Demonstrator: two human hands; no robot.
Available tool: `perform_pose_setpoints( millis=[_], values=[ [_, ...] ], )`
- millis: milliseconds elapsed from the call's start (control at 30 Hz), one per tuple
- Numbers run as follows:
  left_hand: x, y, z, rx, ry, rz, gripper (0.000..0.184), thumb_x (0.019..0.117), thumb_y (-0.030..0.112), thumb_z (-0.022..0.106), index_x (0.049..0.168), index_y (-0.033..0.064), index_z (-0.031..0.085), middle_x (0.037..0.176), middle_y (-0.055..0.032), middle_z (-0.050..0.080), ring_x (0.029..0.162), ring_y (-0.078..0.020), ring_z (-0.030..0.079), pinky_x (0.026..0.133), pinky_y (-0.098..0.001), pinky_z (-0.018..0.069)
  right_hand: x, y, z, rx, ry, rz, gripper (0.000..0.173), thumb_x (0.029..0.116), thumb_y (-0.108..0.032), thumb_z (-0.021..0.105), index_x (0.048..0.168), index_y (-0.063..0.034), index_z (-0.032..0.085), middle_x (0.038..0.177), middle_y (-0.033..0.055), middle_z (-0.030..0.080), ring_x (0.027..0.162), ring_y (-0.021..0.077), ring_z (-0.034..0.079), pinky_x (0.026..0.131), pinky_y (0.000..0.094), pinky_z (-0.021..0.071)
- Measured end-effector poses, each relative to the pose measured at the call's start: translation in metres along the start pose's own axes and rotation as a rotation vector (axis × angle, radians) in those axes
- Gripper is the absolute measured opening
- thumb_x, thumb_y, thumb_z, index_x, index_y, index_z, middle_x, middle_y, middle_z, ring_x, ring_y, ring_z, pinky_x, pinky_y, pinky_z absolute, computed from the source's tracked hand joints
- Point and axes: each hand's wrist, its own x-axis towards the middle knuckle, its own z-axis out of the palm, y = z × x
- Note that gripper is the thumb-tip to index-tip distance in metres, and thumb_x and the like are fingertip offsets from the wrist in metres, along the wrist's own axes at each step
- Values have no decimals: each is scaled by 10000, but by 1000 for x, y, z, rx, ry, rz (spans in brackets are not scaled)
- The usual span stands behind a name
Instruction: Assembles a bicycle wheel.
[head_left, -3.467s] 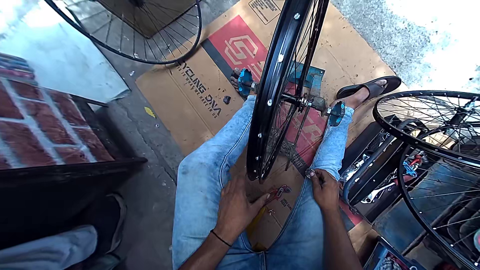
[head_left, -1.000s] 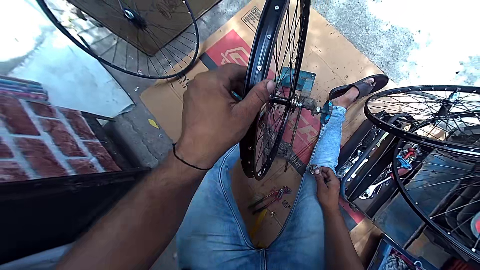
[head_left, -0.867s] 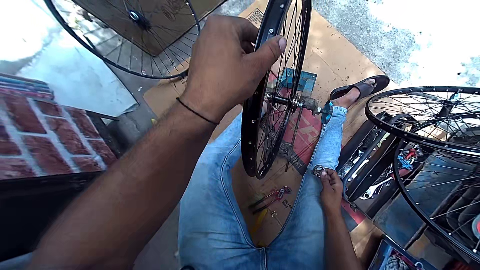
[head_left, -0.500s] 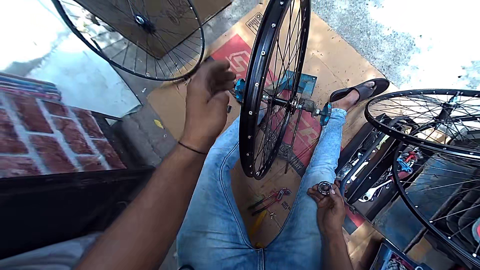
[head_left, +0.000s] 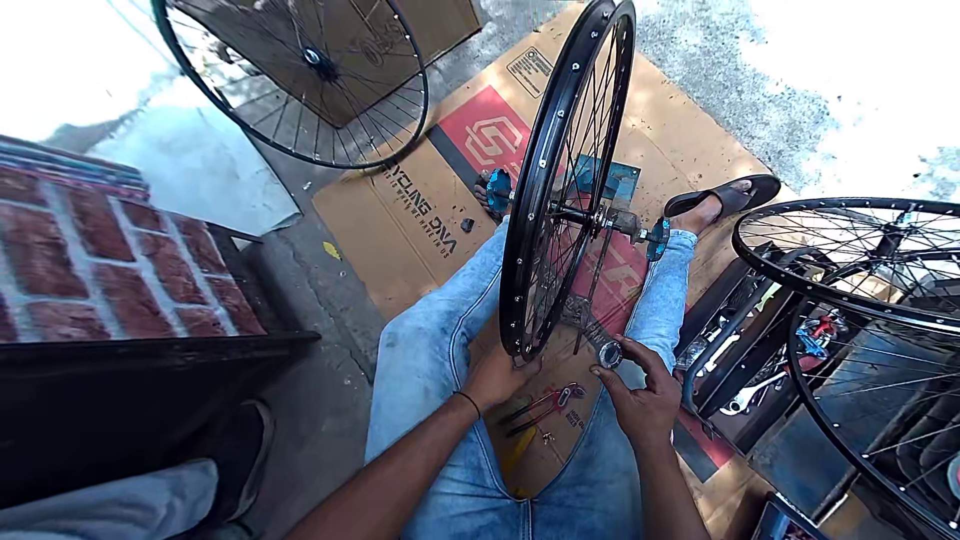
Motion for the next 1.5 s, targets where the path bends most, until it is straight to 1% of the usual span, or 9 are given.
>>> perform_pose_setpoints(
  millis=[67,200,300,433,633,1000,1167,1367,1500],
  values=[
    [-12,6,-4,-27,116,110,270,901,234,737,1137,112,688,1209,-11,709,1115,-122,667,999,-415,540,14,-6,5,-85,4,-114,452,774,-295,901,1167,-131,747,1151,-11,747,1069,128,704,944,335,606],
    [-28,25,-4,-93,386,269,619,847,249,756,1402,87,537,1399,-39,613,1243,-147,612,1056,-414,525,40,-14,18,-91,-50,-244,443,798,-288,889,1176,-108,743,1152,11,736,1077,125,681,938,312,585],
    [-29,37,-1,-177,501,207,717,864,333,751,1466,84,452,1400,-62,589,1250,-179,596,1051,-441,515,53,-22,32,-80,-47,-283,445,799,-292,885,1176,-102,742,1158,15,739,1100,148,677,964,344,574],
    [-28,62,-12,-271,542,434,474,1018,337,617,1394,75,495,1111,10,732,973,-125,708,878,-332,607,71,-32,44,-69,-31,-318,458,771,-273,904,1167,-100,750,1147,18,746,1088,162,680,941,358,576],
    [-18,106,-54,-263,612,511,436,1090,418,444,1327,87,600,991,23,710,891,-103,684,808,-284,595,98,-44,56,22,-43,-367,454,791,-262,894,1175,-73,744,1172,30,739,1107,171,675,966,361,573],
    [5,135,-51,-517,852,447,188,1039,239,596,1086,90,700,887,17,710,755,-85,674,705,-223,584,126,-46,86,94,-57,-364,304,869,-331,821,1087,-120,795,1178,22,743,1101,176,678,964,398,561],
    [20,141,-62,-625,855,489,320,1005,219,635,1282,62,604,1090,-33,692,954,-134,684,858,-267,589,138,-31,112,285,-75,-345,310,990,-357,687,1198,-142,767,1246,17,721,1174,187,657,1031,432,539],
    [28,139,-62,-556,875,603,267,1001,294,650,1128,69,715,1041,9,729,944,-104,698,853,-260,597,153,-26,127,288,38,-394,234,963,-329,717,1050,-134,813,1177,35,752,1140,197,669,1001,383,546],
    [28,133,-64,-602,813,596,520,1008,309,628,1352,-69,533,1255,-79,668,1122,-145,661,969,-291,563,162,-16,123,223,-140,-429,282,1042,-305,590,1150,-137,789,1220,36,733,1204,205,640,1042,414,526]
  ],
)
